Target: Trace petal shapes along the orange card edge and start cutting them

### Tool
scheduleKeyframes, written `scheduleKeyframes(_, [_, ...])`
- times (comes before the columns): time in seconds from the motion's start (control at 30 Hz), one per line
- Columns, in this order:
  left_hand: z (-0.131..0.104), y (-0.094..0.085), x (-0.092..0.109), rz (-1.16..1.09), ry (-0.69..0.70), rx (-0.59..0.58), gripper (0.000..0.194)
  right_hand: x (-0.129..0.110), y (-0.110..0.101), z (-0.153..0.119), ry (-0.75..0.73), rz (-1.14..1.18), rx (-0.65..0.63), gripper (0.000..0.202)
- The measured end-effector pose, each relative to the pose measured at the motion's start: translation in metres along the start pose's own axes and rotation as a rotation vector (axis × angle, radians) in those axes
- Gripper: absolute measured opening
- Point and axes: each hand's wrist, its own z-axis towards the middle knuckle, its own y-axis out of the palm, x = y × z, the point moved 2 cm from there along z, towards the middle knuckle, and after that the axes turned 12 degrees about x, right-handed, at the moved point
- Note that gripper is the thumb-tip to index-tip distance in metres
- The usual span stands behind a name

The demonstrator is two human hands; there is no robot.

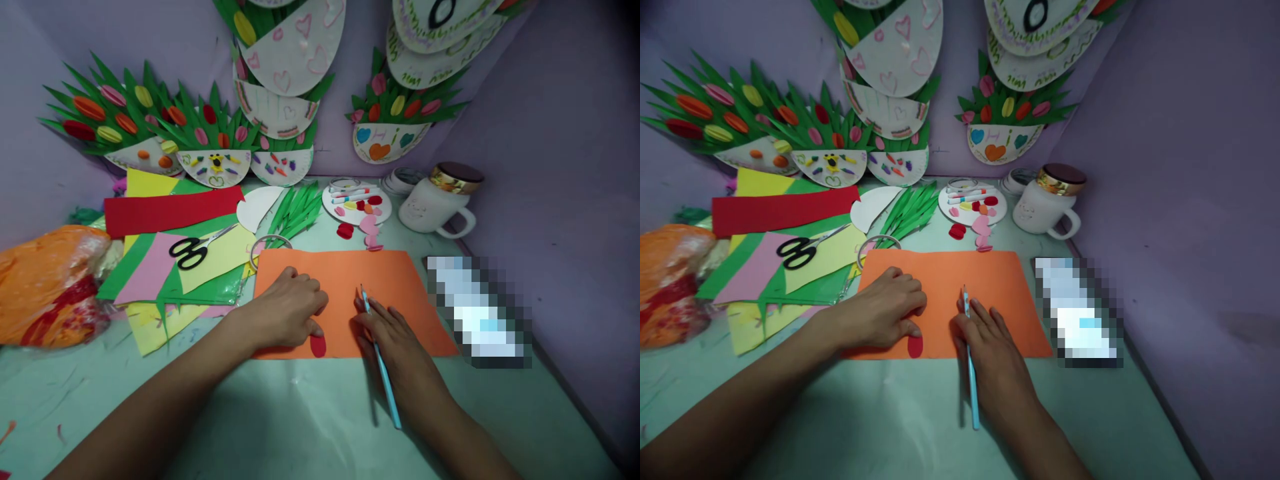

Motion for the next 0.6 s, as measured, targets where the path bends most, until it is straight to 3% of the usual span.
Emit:
scheduleKeyframes(0.43, [0.0023, -0.0008, 0.0017, 0.044, 0.023, -0.003, 0.021, -0.0009, -0.0001, 0.0013, 0.015, 0.013, -0.026, 0.017])
scheduleKeyframes(0.6, [-0.0004, -0.0003, 0.0019, -0.003, -0.016, 0.029, 0.017, -0.0012, -0.0087, 0.0027, -0.049, 0.011, 0.085, 0.021])
